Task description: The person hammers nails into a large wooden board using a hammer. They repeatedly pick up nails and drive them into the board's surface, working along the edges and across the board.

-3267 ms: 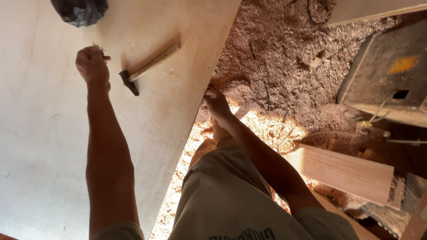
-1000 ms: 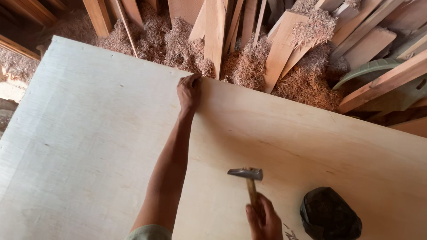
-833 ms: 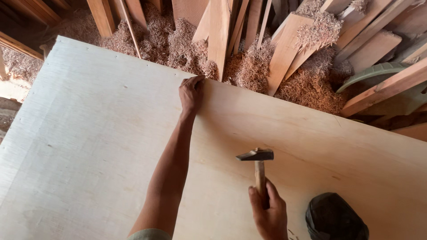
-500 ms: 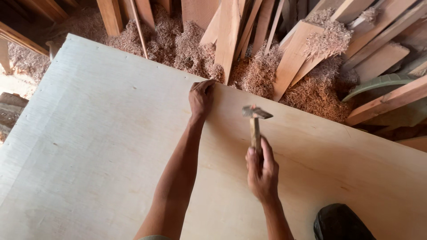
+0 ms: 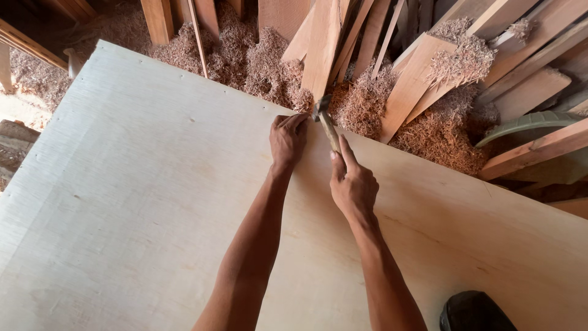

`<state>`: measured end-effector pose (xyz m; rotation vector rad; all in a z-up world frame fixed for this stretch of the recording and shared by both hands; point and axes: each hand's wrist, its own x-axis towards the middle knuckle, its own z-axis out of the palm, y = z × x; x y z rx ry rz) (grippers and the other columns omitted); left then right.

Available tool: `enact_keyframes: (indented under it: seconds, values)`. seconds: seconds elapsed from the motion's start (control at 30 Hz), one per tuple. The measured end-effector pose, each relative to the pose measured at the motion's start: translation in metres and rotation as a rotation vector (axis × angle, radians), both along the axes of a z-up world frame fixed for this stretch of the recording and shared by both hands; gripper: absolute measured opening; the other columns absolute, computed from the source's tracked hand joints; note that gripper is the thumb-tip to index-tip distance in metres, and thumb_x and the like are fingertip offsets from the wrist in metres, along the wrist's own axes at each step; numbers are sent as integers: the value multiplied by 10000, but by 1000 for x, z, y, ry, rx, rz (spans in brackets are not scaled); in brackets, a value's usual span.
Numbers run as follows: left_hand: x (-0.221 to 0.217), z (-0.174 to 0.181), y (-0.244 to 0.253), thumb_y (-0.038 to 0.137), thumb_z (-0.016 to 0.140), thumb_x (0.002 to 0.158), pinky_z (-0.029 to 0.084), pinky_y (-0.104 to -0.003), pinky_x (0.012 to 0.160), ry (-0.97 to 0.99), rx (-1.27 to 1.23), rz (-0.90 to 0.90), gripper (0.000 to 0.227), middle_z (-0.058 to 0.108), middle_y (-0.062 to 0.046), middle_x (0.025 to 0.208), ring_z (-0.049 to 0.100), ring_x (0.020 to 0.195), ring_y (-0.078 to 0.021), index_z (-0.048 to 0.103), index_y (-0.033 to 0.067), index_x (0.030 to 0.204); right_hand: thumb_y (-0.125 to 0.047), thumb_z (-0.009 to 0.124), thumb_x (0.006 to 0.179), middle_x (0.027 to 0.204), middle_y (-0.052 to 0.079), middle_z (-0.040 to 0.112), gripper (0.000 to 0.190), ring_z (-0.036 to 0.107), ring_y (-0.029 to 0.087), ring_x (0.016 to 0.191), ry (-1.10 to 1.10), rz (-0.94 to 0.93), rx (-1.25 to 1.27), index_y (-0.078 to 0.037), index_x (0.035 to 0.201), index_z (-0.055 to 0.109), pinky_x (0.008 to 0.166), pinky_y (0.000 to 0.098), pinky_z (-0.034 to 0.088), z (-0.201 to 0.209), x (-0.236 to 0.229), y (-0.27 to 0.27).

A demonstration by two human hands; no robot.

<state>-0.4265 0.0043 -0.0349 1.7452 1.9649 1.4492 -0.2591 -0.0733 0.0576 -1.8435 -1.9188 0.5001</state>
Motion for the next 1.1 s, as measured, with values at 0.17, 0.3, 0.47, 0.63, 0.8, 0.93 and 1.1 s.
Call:
enact_keyframes:
  seconds: [0.17,0.3,0.47,0.63,0.8,0.93,1.1]
  values:
    - [-5,-14,3,121,659,970,475,-384,962,-13,-40,-56,442,806,-34,994,696,851,-204,551,98,1397,-277,589,1064,638,98,683,506,616,225,420,-40,137,233,-190,1550,479,375,403,479,-4,-9,11]
    - [-6,-19,8,91,659,951,455,-386,1025,-13,26,-65,479,811,-47,1006,717,934,-198,498,64,1402,-337,621,1033,563,114,661,482,575,214,397,-256,123,97,-281,1503,528,357,384,436,-5,-8,23]
    - [-7,-25,4,86,688,943,458,-394,1016,-65,-6,-66,523,803,-63,1015,708,949,-219,473,56,1418,-315,604,1039,575,74,664,522,543,156,355,-196,162,103,-270,1546,486,303,339,404,-16,-7,22]
    - [-7,-24,8,-35,559,910,391,-438,1140,-59,-56,-58,735,727,-123,1210,655,1152,-265,250,2,1576,-320,593,1090,598,31,653,503,501,116,376,-46,139,301,-256,1570,455,326,302,398,-24,-12,21]
    - [-3,-27,9,-96,490,889,321,-464,1227,-93,-14,-39,804,545,-234,1511,503,1422,-370,156,-5,1614,-288,562,1067,559,51,657,515,442,131,334,-235,129,-12,-272,1568,443,281,305,356,-26,-8,27]
    - [-5,-36,9,-107,474,897,362,-463,1222,-86,-22,-35,790,567,-218,1495,504,1415,-369,169,-4,1619,-248,572,1115,707,29,702,506,458,73,388,54,156,340,-237,1597,420,291,240,378,-40,-4,24]
    - [-6,-31,6,-117,464,851,371,-464,1223,-117,6,-46,824,579,-209,1483,511,1412,-368,181,7,1615,-219,594,1041,733,36,727,564,457,100,336,-182,182,183,-220,1577,421,242,278,361,-49,0,25]
